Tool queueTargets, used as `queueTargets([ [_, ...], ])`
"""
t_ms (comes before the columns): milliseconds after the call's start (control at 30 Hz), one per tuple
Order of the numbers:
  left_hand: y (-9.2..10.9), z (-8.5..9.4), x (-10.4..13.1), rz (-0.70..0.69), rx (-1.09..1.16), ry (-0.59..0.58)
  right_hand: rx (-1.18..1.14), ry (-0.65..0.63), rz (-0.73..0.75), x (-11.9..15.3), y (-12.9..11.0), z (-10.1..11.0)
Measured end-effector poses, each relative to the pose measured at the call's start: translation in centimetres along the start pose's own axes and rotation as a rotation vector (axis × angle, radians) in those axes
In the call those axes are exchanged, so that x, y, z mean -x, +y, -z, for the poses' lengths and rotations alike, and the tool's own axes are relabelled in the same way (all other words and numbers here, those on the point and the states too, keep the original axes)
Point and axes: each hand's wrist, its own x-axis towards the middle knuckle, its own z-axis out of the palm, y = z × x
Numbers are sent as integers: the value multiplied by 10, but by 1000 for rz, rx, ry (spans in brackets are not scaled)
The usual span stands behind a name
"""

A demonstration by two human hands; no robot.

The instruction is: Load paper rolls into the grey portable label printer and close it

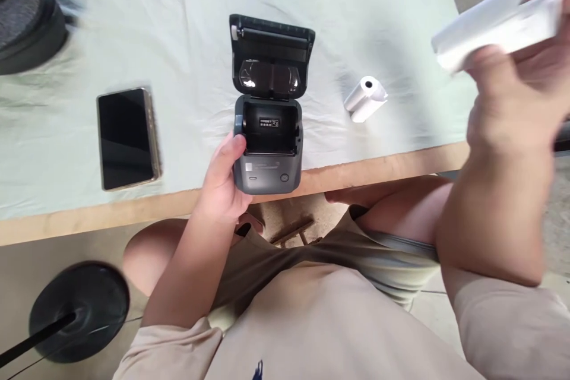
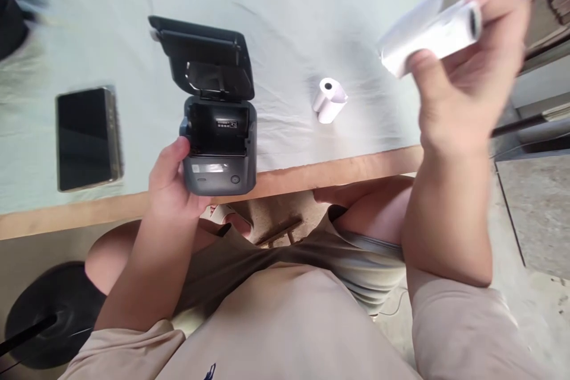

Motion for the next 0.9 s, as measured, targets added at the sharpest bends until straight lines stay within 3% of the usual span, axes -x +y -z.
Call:
queueTargets([
  [33, 0, 0, 0, 0, 14, 4, 29, 117, 63, -2, 17, -2],
  [67, 0, 0, 0, 5, 28, 4, 80, 155, 48, -3, 33, -6],
  [167, 1, -2, -1, 26, 61, 1, 275, -1, -200, -1, 60, -13],
  [233, 2, -3, -1, 31, 65, 8, 315, -20, -182, 5, 52, -14],
  [367, 2, -3, -2, 32, 27, -4, 355, 133, 231, 28, -2, -28],
  [433, 1, -3, -2, 11, 10, -31, 485, -6, 285, 37, -24, -48],
  [533, 0, -1, -3, -26, -7, -63, 620, -205, 189, 42, -37, -83],
  [633, -2, 1, -3, -25, -16, -69, 729, -311, 30, 40, -36, -102],
  [767, -5, 7, -4, -32, -70, -78, 670, -313, 29, 38, -27, -101],
  [900, -7, 11, -6, -9, -87, -137, 473, -235, 89, 35, -17, -95],
])
